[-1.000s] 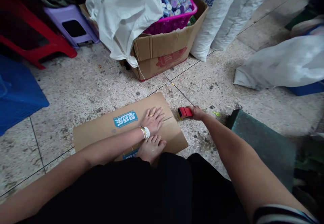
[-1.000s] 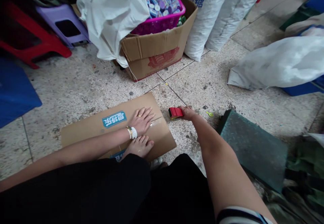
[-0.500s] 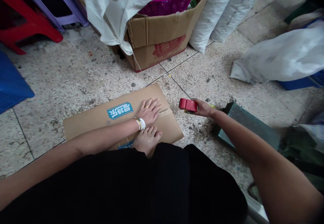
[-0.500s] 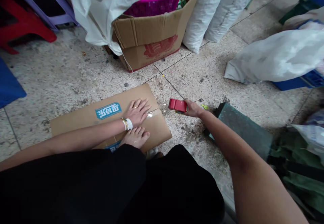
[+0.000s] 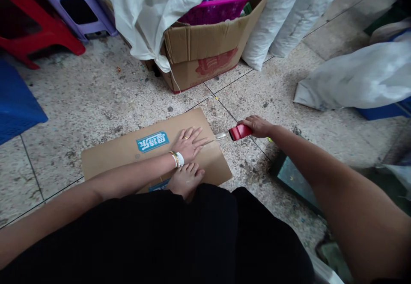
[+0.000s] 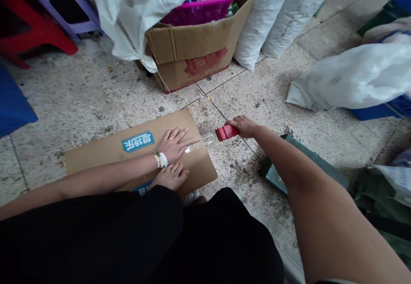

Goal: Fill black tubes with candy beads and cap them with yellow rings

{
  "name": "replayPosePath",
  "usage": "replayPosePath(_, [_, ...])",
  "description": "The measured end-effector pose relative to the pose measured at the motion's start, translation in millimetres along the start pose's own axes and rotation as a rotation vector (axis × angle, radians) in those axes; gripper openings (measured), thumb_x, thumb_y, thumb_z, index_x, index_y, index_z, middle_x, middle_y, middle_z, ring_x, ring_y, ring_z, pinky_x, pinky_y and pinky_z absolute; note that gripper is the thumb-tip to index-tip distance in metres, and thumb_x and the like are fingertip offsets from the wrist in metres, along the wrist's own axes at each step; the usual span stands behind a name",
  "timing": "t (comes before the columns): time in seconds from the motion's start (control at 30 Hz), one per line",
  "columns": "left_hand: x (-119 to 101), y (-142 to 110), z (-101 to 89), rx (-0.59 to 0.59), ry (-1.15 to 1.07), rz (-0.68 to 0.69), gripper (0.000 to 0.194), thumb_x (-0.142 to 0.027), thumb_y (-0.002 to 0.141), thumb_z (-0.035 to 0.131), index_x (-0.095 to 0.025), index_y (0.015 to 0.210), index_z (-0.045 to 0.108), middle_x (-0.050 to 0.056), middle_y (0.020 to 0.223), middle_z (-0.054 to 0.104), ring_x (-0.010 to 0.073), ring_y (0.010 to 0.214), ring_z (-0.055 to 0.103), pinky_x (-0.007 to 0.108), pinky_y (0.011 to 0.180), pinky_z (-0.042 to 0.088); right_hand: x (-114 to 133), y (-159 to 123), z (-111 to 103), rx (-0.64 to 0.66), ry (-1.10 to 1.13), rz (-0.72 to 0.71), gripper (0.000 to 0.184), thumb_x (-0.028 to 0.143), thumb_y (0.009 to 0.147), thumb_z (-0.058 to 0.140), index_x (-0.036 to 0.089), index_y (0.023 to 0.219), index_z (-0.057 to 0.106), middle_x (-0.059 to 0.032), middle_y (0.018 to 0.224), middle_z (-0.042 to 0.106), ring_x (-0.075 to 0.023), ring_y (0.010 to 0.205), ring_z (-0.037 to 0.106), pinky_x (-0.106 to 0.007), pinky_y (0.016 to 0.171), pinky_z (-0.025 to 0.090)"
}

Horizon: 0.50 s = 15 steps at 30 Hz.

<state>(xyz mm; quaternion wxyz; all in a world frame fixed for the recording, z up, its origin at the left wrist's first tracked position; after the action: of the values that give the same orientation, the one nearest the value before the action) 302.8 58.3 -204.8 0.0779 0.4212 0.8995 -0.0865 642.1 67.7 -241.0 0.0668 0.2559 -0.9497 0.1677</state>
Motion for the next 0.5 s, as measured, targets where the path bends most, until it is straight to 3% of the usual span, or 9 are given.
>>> replayPosePath(0.27, [1.9, -1.9, 0.6, -0.013, -0.009, -0.001, 0.047, -0.041, 0.096, 0.041, -0.046, 0.142, 0.040, -0.004, 0.160, 0.021, 0.0313, 0.146, 0.020, 0.053, 0.116, 0.015, 7.7, 30.3, 10.7, 0.118, -0.155, 0.085, 0.055, 0.017, 0.073, 0.058, 0.028, 0.126, 0.052, -0.0105, 0.105, 0.061, -0.0294, 0.099, 0.053, -0.041, 0.090, 0.033])
replayPosePath(0.5, [2.5, -2.8, -0.4, -0.023, -0.014, 0.010, 0.046, -0.041, 0.096, 0.040, -0.045, 0.142, 0.040, -0.002, 0.160, 0.021, 0.0313, 0.146, 0.019, 0.053, 0.116, 0.014, 32.4, 34.8, -7.1, 0.120, -0.202, 0.196, 0.040, 0.016, 0.074, 0.061, 0.026, 0.113, 0.060, -0.0137, 0.100, 0.061, -0.0329, 0.101, 0.052, -0.045, 0.089, 0.034])
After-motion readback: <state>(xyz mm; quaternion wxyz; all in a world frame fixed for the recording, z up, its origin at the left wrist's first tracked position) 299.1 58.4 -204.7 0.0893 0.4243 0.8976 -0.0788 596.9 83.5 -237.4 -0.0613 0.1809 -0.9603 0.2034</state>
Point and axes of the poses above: each hand's wrist, its own y-axis towards the middle knuckle, its own z-axis out of the palm, x = y × z, the point moved 5 cm from there along y, towards the middle knuckle
